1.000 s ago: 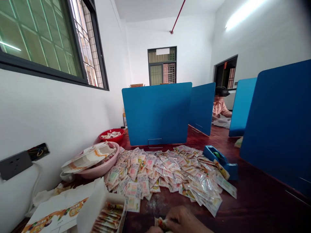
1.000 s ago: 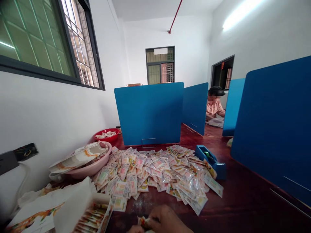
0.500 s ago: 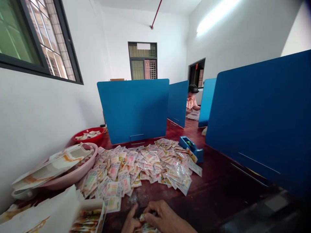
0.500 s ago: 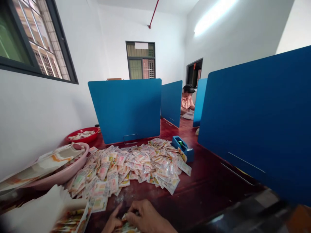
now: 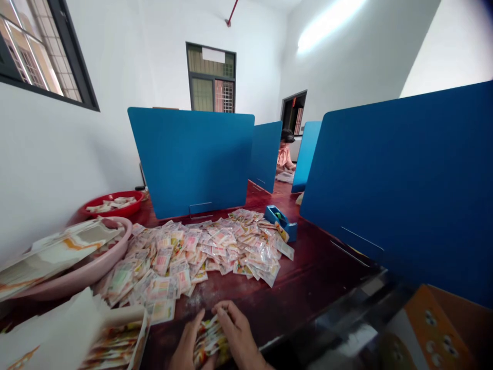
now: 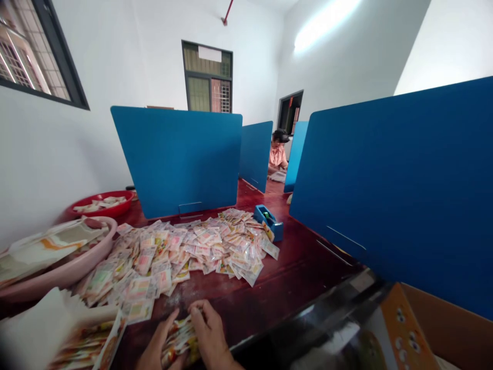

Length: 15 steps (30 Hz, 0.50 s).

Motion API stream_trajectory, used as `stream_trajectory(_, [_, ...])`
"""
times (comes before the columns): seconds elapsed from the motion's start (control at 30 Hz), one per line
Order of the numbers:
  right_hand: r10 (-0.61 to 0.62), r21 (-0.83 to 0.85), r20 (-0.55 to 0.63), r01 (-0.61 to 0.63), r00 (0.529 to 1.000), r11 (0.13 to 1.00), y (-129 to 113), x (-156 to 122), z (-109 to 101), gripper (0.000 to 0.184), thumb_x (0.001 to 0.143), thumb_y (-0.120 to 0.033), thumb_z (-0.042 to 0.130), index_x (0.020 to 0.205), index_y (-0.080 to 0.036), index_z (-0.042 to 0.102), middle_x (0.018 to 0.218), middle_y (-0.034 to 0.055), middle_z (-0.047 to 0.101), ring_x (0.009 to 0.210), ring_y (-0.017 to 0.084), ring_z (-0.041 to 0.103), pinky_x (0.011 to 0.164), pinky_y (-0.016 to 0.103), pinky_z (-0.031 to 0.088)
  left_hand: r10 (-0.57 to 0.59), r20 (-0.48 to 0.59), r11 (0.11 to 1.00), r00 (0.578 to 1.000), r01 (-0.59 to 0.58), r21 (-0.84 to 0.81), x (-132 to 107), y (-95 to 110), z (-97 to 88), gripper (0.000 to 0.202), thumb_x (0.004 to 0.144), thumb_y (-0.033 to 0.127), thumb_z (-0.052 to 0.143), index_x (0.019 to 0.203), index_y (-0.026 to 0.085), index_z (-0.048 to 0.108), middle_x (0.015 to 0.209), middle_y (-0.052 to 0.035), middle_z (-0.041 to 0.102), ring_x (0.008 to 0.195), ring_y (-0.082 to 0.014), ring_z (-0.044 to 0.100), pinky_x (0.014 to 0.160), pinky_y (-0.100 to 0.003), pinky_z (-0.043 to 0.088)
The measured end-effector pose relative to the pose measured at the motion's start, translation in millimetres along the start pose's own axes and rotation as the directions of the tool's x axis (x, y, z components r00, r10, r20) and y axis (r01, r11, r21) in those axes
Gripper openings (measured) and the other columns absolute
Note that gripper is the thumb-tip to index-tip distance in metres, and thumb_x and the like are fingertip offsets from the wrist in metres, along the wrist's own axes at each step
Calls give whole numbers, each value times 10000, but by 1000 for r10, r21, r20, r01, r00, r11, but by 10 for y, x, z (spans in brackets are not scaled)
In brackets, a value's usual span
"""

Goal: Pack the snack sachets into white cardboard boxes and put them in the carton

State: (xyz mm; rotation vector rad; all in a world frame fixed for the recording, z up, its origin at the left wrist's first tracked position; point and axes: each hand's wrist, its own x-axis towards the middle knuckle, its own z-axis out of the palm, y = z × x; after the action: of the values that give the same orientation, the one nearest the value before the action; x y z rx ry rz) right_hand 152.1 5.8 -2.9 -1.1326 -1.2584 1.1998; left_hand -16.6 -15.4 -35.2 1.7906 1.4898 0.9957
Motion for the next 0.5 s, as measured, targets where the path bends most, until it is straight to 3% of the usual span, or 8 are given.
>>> stream_trajectory(0.1, [46, -13, -8, -46, 999, 999, -119, -13, 3, 340, 824, -528, 609, 800, -196, 679, 783, 22, 663, 784, 193, 594, 744, 290, 469, 48, -16, 998, 999, -48, 45, -43, 153, -81, 440, 739, 243, 595, 1176, 209, 637, 1255, -110, 676, 1203, -299, 654, 1067, -452, 519])
stream_trajectory(0.17, [76, -19, 43, -75, 996, 997, -176, -40, -21, 318, 800, -499, 631, 828, -191, 707, 836, 30, 694, 837, 204, 616, 807, 301, 478, 75, -5, 997, 997, -75, 30, -85, 309, -130, 409, 758, 259, 616, 1159, 180, 628, 1409, -154, 573, 1328, -326, 557, 1127, -491, 458])
stream_trajectory(0.2, [93, -23, 46, -92, 995, 995, -185, -54, -30, 325, 800, -503, 631, 842, -192, 715, 845, 31, 701, 842, 205, 620, 813, 303, 482, 80, 31, 997, 996, -80, 4, -99, 380, -150, 415, 768, 254, 624, 1174, 171, 612, 1465, -165, 522, 1354, -322, 532, 1141, -485, 443])
stream_trajectory(0.33, [115, -73, 36, -112, 993, 991, -137, -90, -64, 332, 818, -521, 651, 866, -198, 708, 871, 23, 707, 852, 204, 630, 830, 307, 495, 73, 173, 997, 982, -66, -45, -110, 520, -210, 620, 757, 200, 703, 1347, 197, 512, 1380, -126, 581, 1283, -291, 571, 1135, -478, 442])
stream_trajectory(0.43, [112, -131, 133, -95, 985, 987, -159, -16, -138, 374, 858, -557, 610, 933, -205, 712, 939, 34, 724, 876, 212, 649, 823, 318, 512, 69, 160, 998, 985, -66, -24, -119, 522, -234, 637, 766, 201, 723, 1364, 211, 505, 1344, -117, 595, 1230, -286, 599, 1093, -485, 473])
stream_trajectory(0.5, [26, -215, 147, 6, 989, 976, -255, 120, -165, 401, 882, -560, 574, 977, -199, 719, 980, 52, 731, 911, 218, 653, 853, 334, 512, 79, 151, 997, 985, -78, -10, -129, 516, -238, 588, 781, 210, 724, 1338, 205, 535, 1292, -114, 616, 1187, -281, 619, 1068, -477, 489])
